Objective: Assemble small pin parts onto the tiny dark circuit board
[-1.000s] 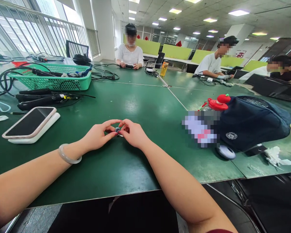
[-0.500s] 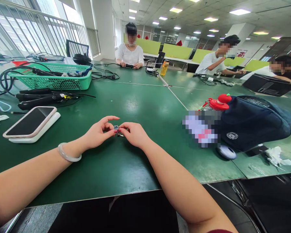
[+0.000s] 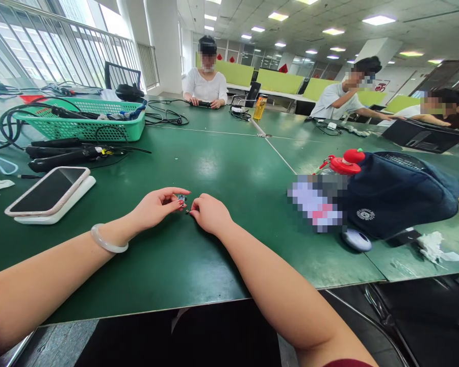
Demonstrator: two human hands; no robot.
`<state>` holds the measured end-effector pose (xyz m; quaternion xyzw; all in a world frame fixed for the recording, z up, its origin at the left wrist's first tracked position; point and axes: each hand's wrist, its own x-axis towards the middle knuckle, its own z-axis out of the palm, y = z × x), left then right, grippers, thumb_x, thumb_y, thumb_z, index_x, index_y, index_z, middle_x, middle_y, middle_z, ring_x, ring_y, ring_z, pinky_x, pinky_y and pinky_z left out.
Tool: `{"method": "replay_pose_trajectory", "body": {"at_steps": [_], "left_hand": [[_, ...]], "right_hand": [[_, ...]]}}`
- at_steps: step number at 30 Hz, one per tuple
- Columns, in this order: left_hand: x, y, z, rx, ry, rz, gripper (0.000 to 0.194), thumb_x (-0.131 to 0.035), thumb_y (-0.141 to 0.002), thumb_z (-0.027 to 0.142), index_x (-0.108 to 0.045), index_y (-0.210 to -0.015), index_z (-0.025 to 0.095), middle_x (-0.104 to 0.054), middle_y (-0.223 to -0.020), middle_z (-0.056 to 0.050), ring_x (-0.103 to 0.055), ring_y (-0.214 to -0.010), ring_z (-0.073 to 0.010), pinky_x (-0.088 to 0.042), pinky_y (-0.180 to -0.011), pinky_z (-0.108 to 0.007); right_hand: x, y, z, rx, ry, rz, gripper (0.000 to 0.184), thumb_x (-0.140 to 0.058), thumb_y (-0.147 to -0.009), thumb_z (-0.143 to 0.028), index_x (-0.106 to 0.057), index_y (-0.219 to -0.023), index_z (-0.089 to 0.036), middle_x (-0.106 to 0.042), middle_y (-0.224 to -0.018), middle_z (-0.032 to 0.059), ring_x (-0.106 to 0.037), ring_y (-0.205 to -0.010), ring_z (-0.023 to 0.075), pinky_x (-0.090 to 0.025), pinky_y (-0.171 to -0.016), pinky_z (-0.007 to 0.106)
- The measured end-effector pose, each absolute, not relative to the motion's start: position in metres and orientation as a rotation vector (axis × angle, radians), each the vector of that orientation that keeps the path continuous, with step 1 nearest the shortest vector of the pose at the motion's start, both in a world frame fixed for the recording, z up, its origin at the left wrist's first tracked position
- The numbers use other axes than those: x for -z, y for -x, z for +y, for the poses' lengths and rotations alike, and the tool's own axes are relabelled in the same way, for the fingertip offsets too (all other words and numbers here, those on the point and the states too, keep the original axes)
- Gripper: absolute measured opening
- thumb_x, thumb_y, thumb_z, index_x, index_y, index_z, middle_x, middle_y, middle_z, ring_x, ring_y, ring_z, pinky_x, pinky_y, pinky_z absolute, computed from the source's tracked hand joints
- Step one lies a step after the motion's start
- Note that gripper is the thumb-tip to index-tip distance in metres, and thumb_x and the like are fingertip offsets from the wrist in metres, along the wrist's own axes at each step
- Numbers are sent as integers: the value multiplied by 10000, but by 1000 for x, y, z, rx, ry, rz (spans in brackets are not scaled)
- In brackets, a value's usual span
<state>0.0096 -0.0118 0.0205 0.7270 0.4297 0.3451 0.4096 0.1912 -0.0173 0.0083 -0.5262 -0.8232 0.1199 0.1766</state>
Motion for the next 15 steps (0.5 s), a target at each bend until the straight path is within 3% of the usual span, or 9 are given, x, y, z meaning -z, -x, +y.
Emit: {"method": "replay_pose_trajectory", "body": {"at_steps": [7, 15], "left_hand": [[-20, -8, -10, -865, -1911, 1278, 315, -636, -700, 367, -622, -965, 199, -634, -696, 3, -592, -703, -158, -455, -720, -301], [-23, -10, -15, -759, -2041, 1270, 294, -574, -736, 335, -680, -991, 233, -644, -744, 2, -542, -642, -136, -440, -656, -268]], "right_hand": [[-6, -193, -14, -352, 1496, -2324, 122, -529, -835, -218, -625, -765, -189, -580, -846, 44, -541, -768, 147, -394, -686, 266], [-13, -194, -15, -413, 1426, -2103, 137, -523, -825, -206, -589, -708, -181, -558, -772, 12, -493, -703, 118, -373, -670, 252]]}}
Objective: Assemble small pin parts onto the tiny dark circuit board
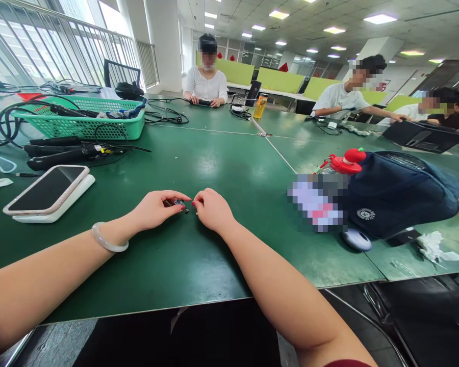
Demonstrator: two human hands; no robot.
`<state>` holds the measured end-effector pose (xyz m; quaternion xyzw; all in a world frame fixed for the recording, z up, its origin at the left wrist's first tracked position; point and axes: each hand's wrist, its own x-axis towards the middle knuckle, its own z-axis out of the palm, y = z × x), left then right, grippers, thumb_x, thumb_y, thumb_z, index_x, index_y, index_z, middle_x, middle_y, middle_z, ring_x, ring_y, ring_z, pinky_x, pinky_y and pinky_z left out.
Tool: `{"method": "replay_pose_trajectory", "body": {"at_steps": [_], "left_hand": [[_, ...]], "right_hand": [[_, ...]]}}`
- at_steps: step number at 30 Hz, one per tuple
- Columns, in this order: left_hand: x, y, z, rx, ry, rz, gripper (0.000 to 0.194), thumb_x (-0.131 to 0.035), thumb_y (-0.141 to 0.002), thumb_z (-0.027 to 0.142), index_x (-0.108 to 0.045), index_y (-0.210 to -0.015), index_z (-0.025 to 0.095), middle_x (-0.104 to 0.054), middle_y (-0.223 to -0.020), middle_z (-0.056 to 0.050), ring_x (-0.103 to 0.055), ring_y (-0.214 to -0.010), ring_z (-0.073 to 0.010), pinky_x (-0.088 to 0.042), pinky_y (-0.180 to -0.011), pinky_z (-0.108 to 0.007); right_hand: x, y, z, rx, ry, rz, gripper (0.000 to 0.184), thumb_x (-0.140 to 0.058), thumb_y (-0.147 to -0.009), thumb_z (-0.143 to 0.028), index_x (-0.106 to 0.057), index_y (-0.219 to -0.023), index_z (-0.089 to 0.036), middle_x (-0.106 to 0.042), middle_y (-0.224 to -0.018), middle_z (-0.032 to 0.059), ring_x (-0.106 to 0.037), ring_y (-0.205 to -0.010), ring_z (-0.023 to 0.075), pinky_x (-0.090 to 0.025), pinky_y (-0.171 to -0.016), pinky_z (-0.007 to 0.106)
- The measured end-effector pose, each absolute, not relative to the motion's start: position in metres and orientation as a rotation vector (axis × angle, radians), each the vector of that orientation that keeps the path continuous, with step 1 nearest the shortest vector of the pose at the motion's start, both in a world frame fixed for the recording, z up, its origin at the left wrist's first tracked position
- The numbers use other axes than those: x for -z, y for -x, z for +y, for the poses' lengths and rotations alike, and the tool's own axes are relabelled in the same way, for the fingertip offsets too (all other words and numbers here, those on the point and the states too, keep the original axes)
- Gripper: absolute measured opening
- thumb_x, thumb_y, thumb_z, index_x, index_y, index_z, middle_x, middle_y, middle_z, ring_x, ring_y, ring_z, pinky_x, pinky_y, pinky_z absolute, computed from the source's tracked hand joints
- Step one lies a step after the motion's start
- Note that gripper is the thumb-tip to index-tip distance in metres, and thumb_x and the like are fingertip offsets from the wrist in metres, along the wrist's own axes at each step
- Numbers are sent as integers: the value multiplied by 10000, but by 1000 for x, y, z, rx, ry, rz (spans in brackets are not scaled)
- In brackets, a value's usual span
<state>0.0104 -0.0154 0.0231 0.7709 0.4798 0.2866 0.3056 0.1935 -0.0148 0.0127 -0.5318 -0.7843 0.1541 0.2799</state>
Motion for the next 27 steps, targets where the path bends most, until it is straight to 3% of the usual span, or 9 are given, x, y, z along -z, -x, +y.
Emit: {"method": "replay_pose_trajectory", "body": {"at_steps": [5, 12, 27], "left_hand": [[-24, -10, -16, -752, -2030, 1330, 298, -642, -692, 391, -677, -938, 225, -622, -710, 5, -549, -662, -147, -434, -656, -274], [-24, -14, -19, -755, -1969, 1236, 249, -695, -643, 331, -617, -828, 185, -621, -718, 10, -562, -679, -145, -443, -667, -278], [-21, -13, -17, -795, -1868, 1034, 233, -666, -662, 263, -576, -855, 170, -635, -766, -1, -592, -726, -141, -475, -716, -285]], "right_hand": [[-16, -193, -19, -459, 1288, -2039, 118, -538, -812, -216, -581, -706, -186, -546, -736, 0, -483, -678, 112, -376, -666, 247], [-22, -185, -30, -476, 1144, -2055, 116, -530, -819, -223, -578, -722, -183, -532, -753, -1, -471, -652, 100, -383, -642, 238], [-22, -187, -31, -385, 1085, -2097, 97, -553, -831, -221, -624, -776, -184, -554, -817, -2, -492, -668, 85, -391, -643, 220]]}}
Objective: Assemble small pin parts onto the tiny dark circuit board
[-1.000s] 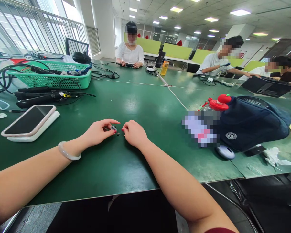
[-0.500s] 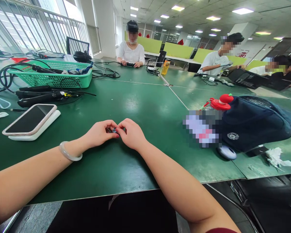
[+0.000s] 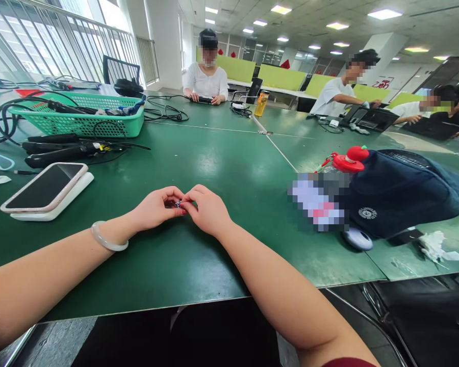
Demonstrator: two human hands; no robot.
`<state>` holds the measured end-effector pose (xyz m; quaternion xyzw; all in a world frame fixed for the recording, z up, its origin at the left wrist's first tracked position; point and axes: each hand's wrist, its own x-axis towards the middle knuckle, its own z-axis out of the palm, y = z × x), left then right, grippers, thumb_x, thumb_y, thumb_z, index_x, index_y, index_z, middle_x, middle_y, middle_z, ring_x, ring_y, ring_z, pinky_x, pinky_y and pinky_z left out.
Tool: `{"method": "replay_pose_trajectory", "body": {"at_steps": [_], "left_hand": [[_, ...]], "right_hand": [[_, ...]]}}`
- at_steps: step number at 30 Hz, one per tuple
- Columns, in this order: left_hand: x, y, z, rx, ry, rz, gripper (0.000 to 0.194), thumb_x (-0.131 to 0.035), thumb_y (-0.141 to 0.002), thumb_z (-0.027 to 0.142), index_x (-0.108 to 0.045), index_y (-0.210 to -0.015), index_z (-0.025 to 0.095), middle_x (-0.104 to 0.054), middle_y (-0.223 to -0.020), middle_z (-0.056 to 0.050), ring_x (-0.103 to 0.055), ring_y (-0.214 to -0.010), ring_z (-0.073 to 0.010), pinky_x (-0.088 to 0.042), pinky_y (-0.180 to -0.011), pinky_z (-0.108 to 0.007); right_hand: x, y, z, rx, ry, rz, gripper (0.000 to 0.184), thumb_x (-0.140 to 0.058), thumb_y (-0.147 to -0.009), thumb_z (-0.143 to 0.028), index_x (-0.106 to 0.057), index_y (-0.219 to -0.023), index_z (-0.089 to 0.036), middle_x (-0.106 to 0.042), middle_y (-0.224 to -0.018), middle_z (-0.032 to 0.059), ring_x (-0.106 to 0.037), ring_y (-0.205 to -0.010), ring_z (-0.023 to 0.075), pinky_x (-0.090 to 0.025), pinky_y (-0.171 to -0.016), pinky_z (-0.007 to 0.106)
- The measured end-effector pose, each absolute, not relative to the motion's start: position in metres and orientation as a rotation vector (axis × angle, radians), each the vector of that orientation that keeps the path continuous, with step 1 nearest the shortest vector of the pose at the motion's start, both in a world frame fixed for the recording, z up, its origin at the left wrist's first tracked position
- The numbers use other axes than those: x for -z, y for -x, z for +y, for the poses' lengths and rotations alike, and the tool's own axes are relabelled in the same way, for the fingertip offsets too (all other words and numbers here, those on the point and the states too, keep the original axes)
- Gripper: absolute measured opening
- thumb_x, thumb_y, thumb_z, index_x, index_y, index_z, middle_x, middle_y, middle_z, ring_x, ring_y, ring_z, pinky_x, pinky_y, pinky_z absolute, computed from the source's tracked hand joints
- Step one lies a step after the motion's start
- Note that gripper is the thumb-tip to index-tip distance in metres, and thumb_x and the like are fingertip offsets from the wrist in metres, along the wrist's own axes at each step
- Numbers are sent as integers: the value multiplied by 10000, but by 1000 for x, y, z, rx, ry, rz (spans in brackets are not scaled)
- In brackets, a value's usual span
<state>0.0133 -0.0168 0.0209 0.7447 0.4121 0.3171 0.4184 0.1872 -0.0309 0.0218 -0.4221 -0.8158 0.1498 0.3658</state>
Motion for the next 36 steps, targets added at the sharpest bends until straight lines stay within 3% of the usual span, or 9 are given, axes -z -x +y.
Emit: {"method": "replay_pose_trajectory", "body": {"at_steps": [9, 16, 36], "left_hand": [[-21, -8, -13, -758, -2151, 1335, 197, -619, -714, 304, -618, -886, 207, -662, -814, 1, -604, -758, -158, -466, -728, -290], [-18, -4, -7, -747, -2143, 1491, 187, -605, -712, 283, -616, -886, 218, -675, -846, -2, -619, -796, -171, -465, -738, -291], [-21, -6, -10, -671, -2132, 1468, 197, -597, -705, 301, -614, -882, 217, -678, -841, -6, -624, -785, -178, -468, -730, -299]], "right_hand": [[-18, -192, -23, -344, 1325, -2177, 81, -580, -807, -199, -659, -795, -200, -574, -810, 5, -525, -719, 106, -397, -665, 233], [-9, -186, -19, -279, 1467, -2336, 130, -577, -828, -299, -672, -883, -229, -589, -905, 19, -559, -789, 125, -416, -703, 245], [1, -187, -10, -125, 1502, -2445, 149, -467, -856, -160, -610, -841, -198, -574, -902, 46, -563, -779, 147, -400, -660, 249]]}}
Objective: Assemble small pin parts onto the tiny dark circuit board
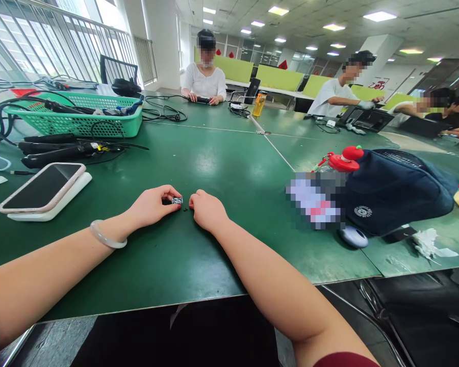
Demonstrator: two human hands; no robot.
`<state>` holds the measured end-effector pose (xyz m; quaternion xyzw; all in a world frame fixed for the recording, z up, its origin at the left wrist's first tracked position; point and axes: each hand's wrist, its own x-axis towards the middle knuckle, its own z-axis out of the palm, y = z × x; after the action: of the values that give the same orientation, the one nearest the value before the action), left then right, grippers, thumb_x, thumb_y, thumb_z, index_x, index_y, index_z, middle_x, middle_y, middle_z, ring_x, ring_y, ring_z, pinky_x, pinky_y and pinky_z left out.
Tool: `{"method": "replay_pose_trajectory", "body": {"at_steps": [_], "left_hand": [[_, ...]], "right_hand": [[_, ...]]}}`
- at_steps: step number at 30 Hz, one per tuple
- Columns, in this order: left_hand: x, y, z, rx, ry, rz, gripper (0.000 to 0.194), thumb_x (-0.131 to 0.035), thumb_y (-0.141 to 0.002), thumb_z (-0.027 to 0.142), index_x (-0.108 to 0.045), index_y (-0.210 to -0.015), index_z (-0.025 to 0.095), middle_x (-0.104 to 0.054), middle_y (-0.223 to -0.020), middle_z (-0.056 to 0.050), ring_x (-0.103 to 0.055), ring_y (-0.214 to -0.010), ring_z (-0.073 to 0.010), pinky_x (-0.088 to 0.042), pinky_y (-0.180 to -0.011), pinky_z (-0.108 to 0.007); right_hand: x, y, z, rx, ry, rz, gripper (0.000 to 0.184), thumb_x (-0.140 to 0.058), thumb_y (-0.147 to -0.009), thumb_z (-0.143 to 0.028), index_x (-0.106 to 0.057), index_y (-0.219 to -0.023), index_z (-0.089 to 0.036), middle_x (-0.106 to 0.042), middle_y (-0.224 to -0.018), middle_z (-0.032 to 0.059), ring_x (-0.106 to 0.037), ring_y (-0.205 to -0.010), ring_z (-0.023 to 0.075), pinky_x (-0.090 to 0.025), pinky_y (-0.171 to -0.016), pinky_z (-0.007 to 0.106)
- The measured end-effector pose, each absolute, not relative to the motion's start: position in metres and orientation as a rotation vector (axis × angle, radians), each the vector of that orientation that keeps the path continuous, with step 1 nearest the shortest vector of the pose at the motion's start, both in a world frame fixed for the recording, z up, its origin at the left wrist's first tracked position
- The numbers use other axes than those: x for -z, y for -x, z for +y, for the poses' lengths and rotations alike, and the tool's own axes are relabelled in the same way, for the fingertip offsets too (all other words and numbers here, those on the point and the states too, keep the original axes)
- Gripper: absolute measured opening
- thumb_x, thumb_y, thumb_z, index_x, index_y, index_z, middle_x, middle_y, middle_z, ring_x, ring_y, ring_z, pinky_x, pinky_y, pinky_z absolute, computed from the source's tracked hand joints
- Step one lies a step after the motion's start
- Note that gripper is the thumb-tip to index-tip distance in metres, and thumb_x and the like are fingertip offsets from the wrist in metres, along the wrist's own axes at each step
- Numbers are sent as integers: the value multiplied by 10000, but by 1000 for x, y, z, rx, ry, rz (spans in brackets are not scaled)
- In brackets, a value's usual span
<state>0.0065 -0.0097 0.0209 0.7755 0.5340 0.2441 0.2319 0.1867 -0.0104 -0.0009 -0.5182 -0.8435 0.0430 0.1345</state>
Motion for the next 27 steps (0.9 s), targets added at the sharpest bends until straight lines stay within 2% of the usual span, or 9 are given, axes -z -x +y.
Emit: {"method": "replay_pose_trajectory", "body": {"at_steps": [4, 10, 20, 27], "left_hand": [[-21, -6, -10, -678, -2145, 1451, 199, -595, -707, 311, -615, -882, 219, -680, -842, -7, -625, -786, -178, -467, -727, -298], [-22, -6, -11, -676, -2144, 1453, 186, -595, -708, 294, -614, -877, 217, -676, -843, -5, -622, -799, -176, -459, -739, -295], [-20, -6, -10, -686, -2107, 1437, 198, -613, -700, 306, -619, -877, 218, -678, -827, -2, -625, -790, -174, -463, -742, -293], [-24, -9, -14, -644, -2163, 1361, 230, -613, -701, 358, -620, -884, 220, -662, -815, 1, -613, -767, -171, -455, -719, -289]], "right_hand": [[-1, -187, -12, -127, 1507, -2436, 154, -465, -852, -151, -611, -839, -197, -577, -905, 49, -564, -778, 149, -404, -664, 254], [-5, -186, -17, -128, 1456, -2418, 127, -513, -861, -275, -618, -861, -204, -573, -898, 37, -554, -795, 143, -406, -688, 252], [-6, -188, -17, -111, 1412, -2450, 140, -467, -858, -192, -606, -852, -184, -567, -888, 43, -546, -763, 139, -396, -658, 246], [-20, -192, -23, -203, 1150, -2356, 159, -438, -866, -150, -592, -857, -189, -558, -918, 27, -524, -786, 115, -402, -713, 226]]}}
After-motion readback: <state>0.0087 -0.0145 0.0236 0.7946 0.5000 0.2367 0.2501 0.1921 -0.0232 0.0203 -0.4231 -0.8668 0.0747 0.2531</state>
